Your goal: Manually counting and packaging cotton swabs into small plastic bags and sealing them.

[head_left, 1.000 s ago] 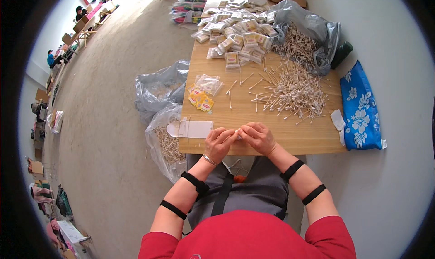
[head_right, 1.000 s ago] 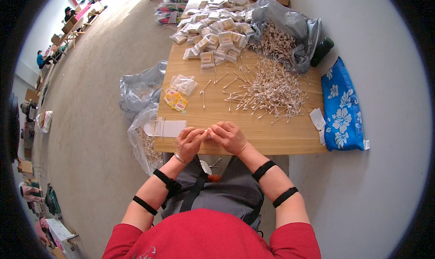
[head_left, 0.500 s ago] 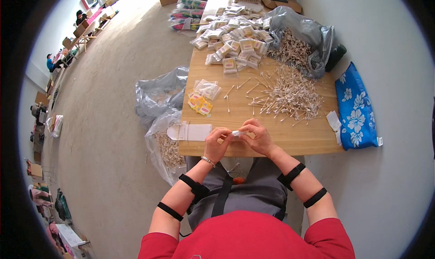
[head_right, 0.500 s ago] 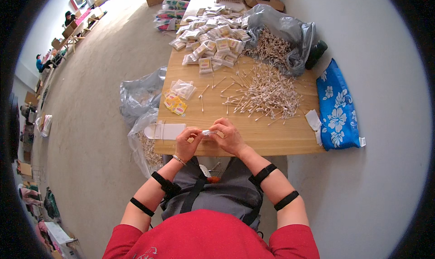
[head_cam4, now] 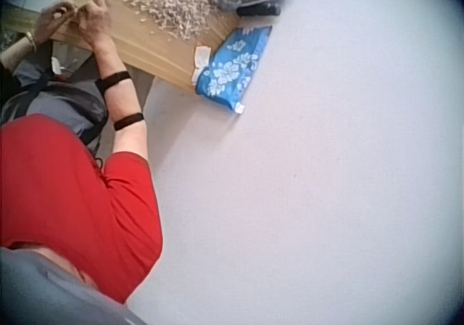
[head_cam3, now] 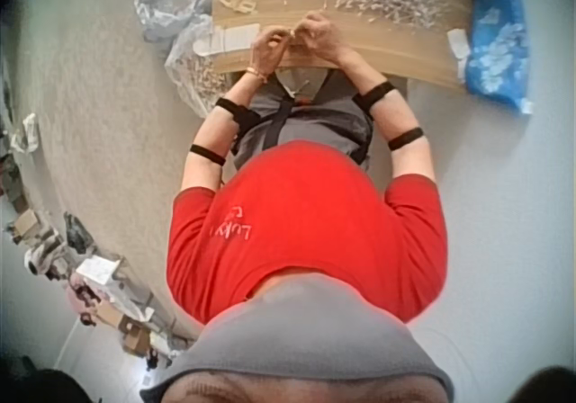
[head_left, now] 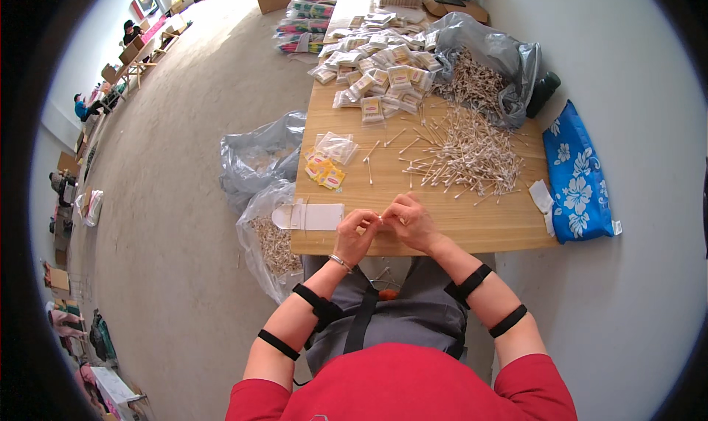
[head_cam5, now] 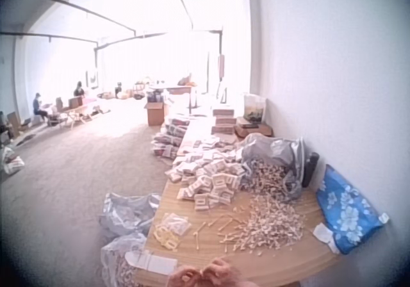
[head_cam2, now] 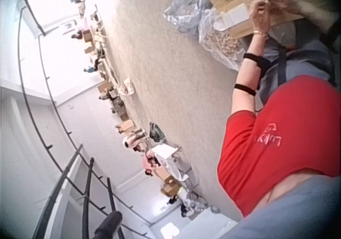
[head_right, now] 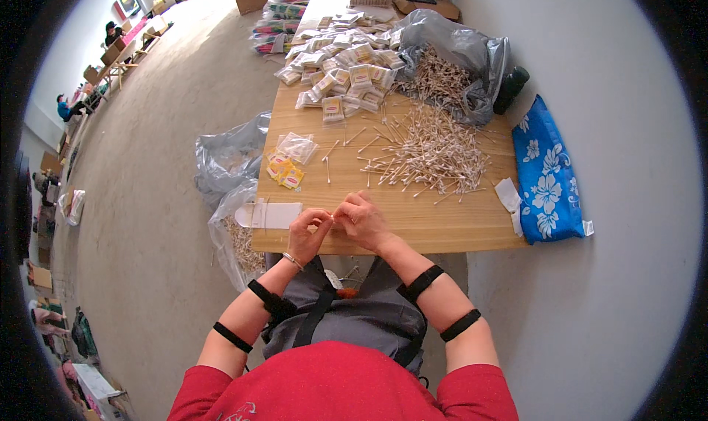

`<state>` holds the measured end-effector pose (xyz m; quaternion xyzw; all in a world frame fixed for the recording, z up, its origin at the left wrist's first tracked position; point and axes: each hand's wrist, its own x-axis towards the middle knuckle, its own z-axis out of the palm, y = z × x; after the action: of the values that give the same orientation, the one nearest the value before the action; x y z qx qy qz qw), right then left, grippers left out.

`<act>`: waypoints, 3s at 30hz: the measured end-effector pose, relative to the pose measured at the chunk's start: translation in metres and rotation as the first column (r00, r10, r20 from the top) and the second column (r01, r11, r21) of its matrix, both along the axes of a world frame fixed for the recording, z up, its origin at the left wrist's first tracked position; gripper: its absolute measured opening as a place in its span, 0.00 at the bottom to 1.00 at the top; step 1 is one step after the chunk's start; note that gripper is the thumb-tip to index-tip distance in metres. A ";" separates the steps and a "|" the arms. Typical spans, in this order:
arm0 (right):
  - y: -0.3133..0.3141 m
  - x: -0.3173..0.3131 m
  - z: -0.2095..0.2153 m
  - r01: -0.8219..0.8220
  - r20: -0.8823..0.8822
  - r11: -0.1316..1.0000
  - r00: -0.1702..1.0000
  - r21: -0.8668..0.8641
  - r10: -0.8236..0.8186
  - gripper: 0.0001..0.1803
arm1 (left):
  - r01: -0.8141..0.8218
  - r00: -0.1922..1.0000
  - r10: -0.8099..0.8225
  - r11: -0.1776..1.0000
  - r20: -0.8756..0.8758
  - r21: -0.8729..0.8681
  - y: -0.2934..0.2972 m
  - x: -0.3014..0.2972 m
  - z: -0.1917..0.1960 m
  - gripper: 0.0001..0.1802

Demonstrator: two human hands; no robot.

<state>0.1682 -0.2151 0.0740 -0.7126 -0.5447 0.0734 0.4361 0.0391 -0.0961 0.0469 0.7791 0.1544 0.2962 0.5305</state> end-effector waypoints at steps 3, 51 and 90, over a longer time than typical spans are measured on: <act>0.001 0.000 -0.002 0.005 0.006 0.999 1.000 -0.042 -0.005 0.02 | -0.019 1.000 0.018 0.998 0.012 0.061 -0.001 0.001 -0.003 0.05; -0.015 0.005 -0.002 -0.010 0.214 0.997 0.977 0.080 -0.007 0.12 | -0.049 0.996 -0.002 0.825 0.089 0.562 0.001 0.001 0.006 0.07; -0.002 0.018 -0.022 -0.075 -0.399 0.982 0.917 -0.172 0.000 0.07 | 0.013 0.987 -0.028 0.995 -0.156 -0.100 0.000 -0.001 -0.005 0.07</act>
<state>0.1858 -0.2172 0.0521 -0.7094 -0.4492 0.2748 0.4684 0.0383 -0.0963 0.0421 0.7743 0.2021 0.2206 0.5576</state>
